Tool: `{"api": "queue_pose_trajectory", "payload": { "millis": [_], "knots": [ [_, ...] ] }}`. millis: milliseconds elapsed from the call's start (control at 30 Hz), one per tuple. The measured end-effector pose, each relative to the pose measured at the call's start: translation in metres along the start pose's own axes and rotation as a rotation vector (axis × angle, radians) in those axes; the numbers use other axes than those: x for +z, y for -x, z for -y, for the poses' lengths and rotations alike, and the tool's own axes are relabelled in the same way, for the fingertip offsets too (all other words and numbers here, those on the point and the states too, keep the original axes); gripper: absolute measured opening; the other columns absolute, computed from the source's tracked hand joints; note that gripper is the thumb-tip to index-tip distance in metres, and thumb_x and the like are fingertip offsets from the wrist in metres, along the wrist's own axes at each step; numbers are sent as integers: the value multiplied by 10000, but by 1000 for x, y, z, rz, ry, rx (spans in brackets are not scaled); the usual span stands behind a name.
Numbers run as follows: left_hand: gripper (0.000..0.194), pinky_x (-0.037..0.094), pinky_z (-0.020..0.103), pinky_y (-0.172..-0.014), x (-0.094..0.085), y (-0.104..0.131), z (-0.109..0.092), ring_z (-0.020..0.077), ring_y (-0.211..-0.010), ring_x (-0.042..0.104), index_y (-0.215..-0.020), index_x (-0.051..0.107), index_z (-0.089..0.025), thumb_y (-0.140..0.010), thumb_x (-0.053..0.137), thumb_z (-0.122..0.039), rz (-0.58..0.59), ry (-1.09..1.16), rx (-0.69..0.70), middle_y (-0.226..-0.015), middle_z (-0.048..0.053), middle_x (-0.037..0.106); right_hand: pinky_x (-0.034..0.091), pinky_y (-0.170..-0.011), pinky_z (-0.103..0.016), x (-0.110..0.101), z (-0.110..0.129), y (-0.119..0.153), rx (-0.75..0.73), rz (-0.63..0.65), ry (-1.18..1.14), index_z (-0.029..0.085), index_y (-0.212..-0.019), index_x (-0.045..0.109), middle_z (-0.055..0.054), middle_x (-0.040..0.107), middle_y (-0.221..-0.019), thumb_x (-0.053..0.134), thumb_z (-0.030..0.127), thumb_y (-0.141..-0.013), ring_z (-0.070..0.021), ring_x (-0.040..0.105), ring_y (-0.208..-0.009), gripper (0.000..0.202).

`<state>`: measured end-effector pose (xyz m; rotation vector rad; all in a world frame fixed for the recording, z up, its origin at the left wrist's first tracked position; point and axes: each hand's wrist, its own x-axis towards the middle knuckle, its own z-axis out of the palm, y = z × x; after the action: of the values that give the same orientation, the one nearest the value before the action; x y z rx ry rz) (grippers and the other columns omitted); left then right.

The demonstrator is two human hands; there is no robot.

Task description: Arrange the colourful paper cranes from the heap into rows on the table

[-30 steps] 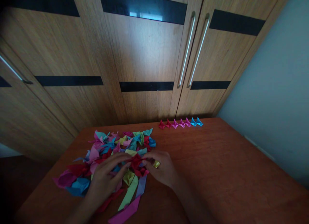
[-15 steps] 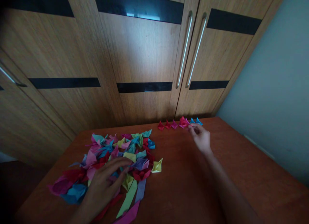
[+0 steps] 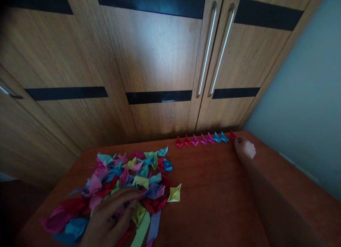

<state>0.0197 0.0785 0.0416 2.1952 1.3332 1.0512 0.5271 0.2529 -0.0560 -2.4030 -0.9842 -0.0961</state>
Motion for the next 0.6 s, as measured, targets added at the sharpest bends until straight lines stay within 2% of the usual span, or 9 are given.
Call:
{"api": "queue_pose_trajectory", "payload": {
  "millis": [233, 600],
  "knots": [
    [177, 566, 193, -680, 2, -5, -6, 145, -812, 702, -906, 677, -261, -851, 523, -193, -13, -29, 69, -905, 6, 730, 495, -728, -408, 6, 3, -7, -46, 60, 103, 221, -1085, 688, -164, 677, -981, 509, 470, -822, -328, 633, -924, 404],
    [189, 557, 166, -669, 3, -7, -12, 122, -786, 699, -902, 663, -254, -853, 507, -158, -27, -13, 102, -885, -1, 725, 497, -713, -428, 6, 3, -5, -61, 87, 134, 217, -1072, 691, -172, 674, -986, 505, 484, -825, -341, 634, -918, 408]
  ]
}}
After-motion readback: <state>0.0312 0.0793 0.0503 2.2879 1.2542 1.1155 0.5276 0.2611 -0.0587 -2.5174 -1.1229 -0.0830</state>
